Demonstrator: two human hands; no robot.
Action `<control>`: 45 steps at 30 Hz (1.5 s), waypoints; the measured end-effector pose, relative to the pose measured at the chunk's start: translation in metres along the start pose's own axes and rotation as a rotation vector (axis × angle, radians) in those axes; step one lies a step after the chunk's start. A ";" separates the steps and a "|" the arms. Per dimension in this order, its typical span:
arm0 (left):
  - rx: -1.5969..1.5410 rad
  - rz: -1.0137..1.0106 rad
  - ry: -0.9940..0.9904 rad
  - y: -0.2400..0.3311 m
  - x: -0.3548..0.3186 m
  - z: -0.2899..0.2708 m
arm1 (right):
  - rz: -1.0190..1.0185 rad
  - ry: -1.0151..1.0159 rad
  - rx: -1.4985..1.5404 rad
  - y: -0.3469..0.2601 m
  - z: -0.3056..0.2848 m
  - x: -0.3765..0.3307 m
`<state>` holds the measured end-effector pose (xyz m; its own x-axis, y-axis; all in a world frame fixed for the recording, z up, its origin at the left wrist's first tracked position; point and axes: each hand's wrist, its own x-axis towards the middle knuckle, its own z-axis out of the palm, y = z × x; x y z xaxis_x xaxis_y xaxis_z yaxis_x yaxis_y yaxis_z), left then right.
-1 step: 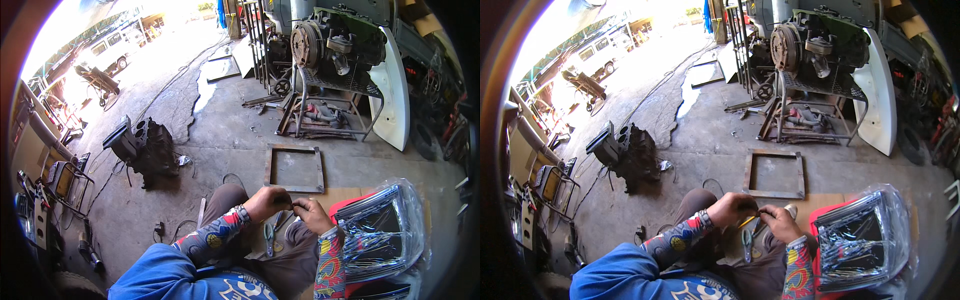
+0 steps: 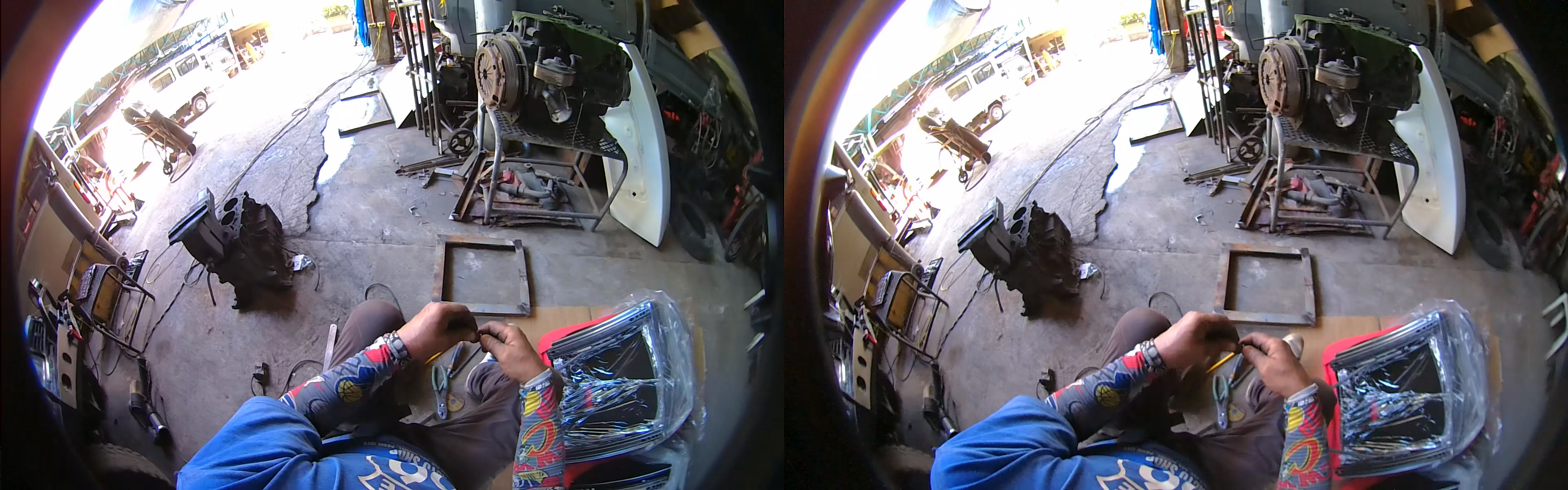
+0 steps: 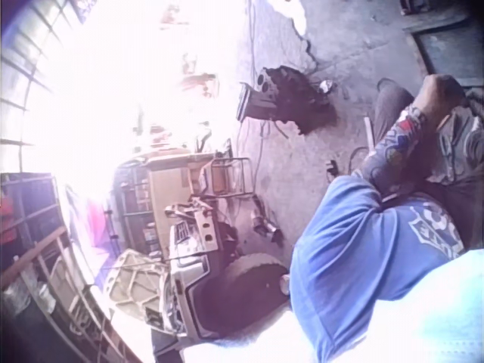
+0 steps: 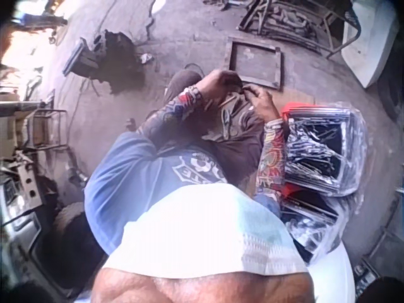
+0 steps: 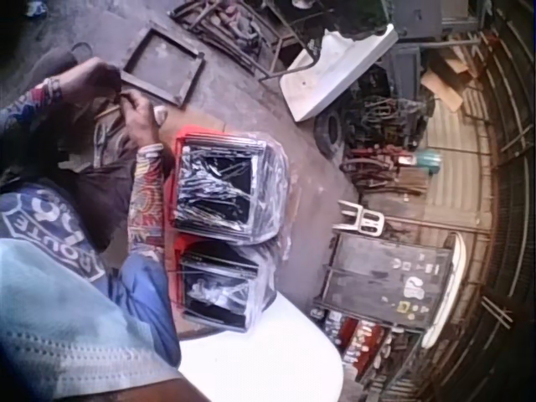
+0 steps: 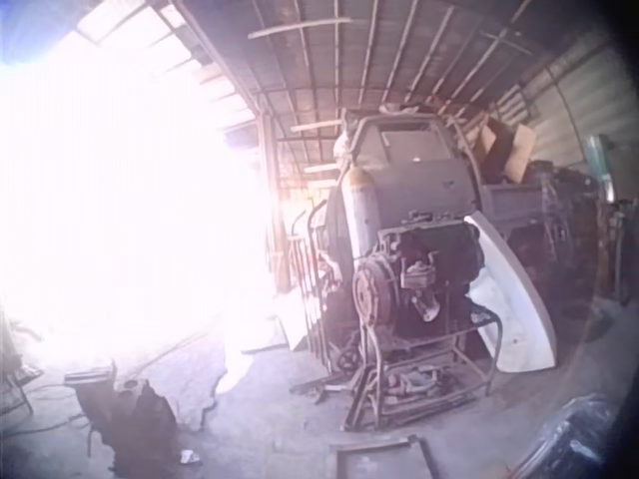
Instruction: The person sits on the floor and uses a hammer and chisel to shape and fit metal pieces into a rectangular frame. They repeatedly adjust the pieces and strike them to align the corners.
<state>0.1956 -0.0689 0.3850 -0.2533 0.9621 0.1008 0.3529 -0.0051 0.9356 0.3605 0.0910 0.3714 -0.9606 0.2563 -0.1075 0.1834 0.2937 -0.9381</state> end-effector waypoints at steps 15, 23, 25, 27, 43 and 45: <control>-0.477 -0.095 -0.389 -0.053 0.093 -0.042 | 0.177 0.316 0.450 -0.012 0.003 0.047; -0.495 0.039 -0.174 -0.064 0.101 -0.037 | 0.196 0.353 0.567 -0.003 0.008 0.059; -0.459 0.041 -0.115 -0.066 0.100 -0.037 | 0.195 0.371 0.385 -0.008 0.007 0.059; -0.409 0.007 -0.105 -0.067 0.098 -0.038 | 0.155 0.334 0.118 -0.017 0.000 0.059; -0.111 -0.148 0.062 -0.072 0.144 0.000 | 0.135 0.452 0.140 0.039 -0.049 0.087; -0.133 -0.133 0.122 -0.071 0.148 0.004 | 0.093 0.464 0.124 0.039 -0.057 0.093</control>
<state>0.1366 0.0745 0.3319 -0.3997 0.9166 0.0060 0.1893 0.0761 0.9790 0.2901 0.1786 0.3438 -0.7417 0.6680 -0.0610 0.2106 0.1455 -0.9667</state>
